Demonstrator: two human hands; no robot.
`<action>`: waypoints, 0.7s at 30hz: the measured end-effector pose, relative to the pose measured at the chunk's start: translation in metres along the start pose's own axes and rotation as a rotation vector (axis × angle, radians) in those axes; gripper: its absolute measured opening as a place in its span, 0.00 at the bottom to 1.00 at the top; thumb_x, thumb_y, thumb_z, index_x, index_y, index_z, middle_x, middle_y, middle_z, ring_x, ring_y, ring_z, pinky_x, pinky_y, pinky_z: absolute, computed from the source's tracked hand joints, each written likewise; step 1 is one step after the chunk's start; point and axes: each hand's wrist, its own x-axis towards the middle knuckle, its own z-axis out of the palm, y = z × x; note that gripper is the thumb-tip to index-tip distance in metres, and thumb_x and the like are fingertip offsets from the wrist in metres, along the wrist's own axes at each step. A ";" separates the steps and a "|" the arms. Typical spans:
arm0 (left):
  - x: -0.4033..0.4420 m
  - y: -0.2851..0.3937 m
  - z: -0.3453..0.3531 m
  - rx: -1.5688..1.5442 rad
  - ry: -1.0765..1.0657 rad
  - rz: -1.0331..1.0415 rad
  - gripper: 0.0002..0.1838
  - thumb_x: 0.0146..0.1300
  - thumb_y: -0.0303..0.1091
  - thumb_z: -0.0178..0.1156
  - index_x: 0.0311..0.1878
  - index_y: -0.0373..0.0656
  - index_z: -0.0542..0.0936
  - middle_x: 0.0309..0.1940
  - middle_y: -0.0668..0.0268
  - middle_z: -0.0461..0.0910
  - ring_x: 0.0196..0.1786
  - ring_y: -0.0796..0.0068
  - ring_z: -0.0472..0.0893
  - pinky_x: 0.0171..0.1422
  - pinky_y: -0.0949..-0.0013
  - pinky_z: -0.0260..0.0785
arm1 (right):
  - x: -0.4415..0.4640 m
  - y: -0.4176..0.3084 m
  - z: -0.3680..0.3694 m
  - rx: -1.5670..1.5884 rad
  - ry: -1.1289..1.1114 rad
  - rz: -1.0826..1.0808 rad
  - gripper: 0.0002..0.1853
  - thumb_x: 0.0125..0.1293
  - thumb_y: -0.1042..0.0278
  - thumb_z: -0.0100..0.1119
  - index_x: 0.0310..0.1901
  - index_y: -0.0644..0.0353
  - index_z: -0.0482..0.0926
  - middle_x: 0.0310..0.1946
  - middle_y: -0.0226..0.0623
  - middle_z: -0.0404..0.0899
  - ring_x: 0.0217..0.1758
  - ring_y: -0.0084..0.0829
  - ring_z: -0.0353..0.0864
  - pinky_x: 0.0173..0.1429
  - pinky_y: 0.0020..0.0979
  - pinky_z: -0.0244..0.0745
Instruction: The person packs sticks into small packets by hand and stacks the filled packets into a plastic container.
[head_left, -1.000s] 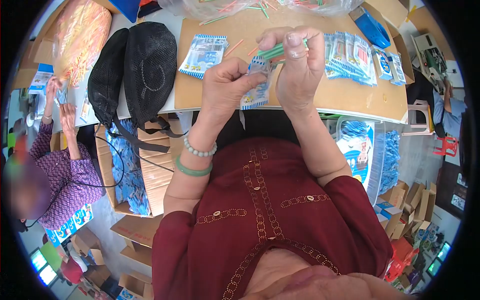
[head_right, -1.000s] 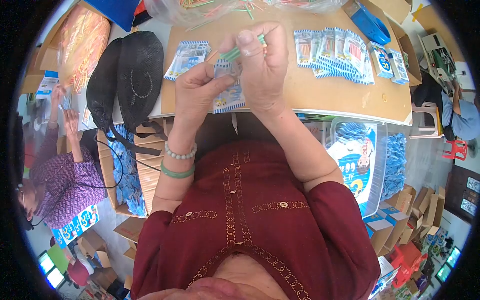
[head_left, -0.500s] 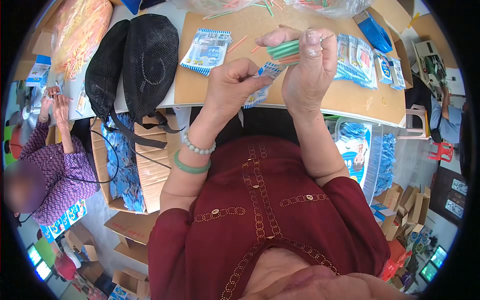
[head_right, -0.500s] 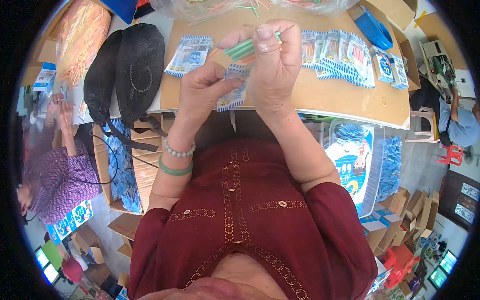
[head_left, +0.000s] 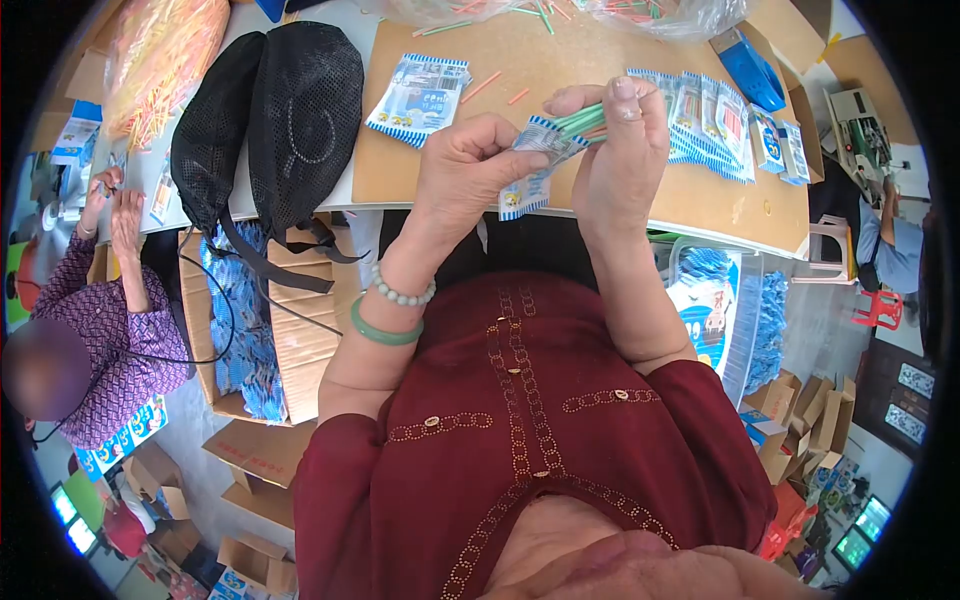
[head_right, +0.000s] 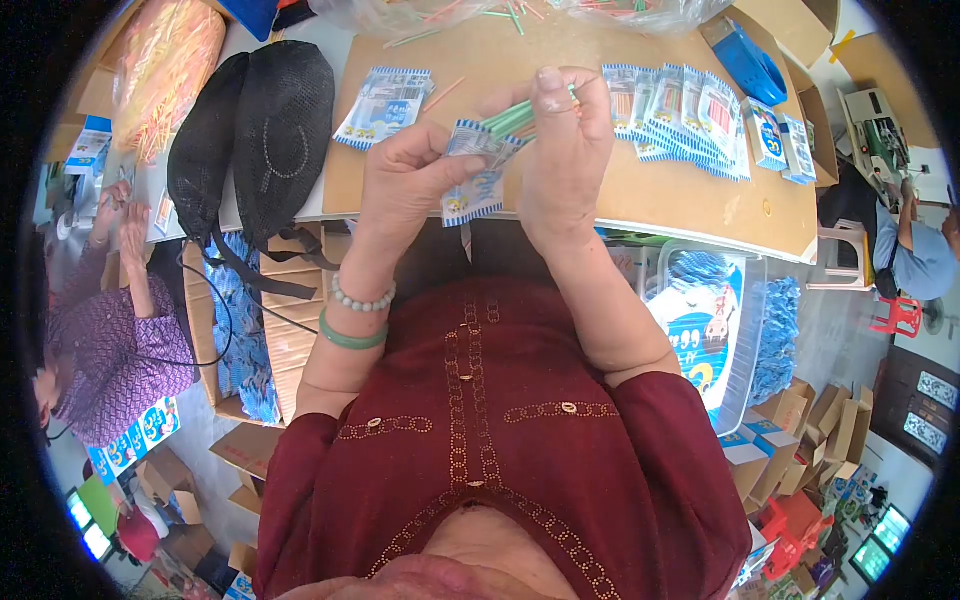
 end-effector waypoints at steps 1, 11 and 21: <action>-0.001 0.002 0.001 0.025 -0.003 -0.004 0.09 0.54 0.23 0.68 0.25 0.39 0.76 0.20 0.78 0.71 0.25 0.92 0.66 0.27 0.82 0.57 | 0.002 0.000 -0.002 -0.001 0.002 0.000 0.11 0.71 0.59 0.49 0.37 0.59 0.67 0.25 0.42 0.80 0.31 0.33 0.81 0.43 0.33 0.76; -0.002 -0.002 -0.005 0.152 -0.045 0.020 0.07 0.55 0.24 0.68 0.26 0.38 0.77 0.19 0.77 0.73 0.24 0.92 0.66 0.26 0.82 0.57 | 0.013 0.004 -0.012 0.043 -0.106 0.083 0.11 0.71 0.60 0.51 0.37 0.58 0.68 0.24 0.42 0.80 0.30 0.33 0.81 0.39 0.32 0.77; 0.001 -0.003 -0.001 0.015 0.013 -0.042 0.05 0.56 0.25 0.67 0.29 0.38 0.79 0.21 0.76 0.76 0.26 0.91 0.71 0.27 0.82 0.63 | 0.005 0.006 -0.007 -0.083 -0.279 -0.071 0.11 0.72 0.60 0.49 0.37 0.59 0.68 0.31 0.43 0.81 0.37 0.29 0.80 0.46 0.31 0.74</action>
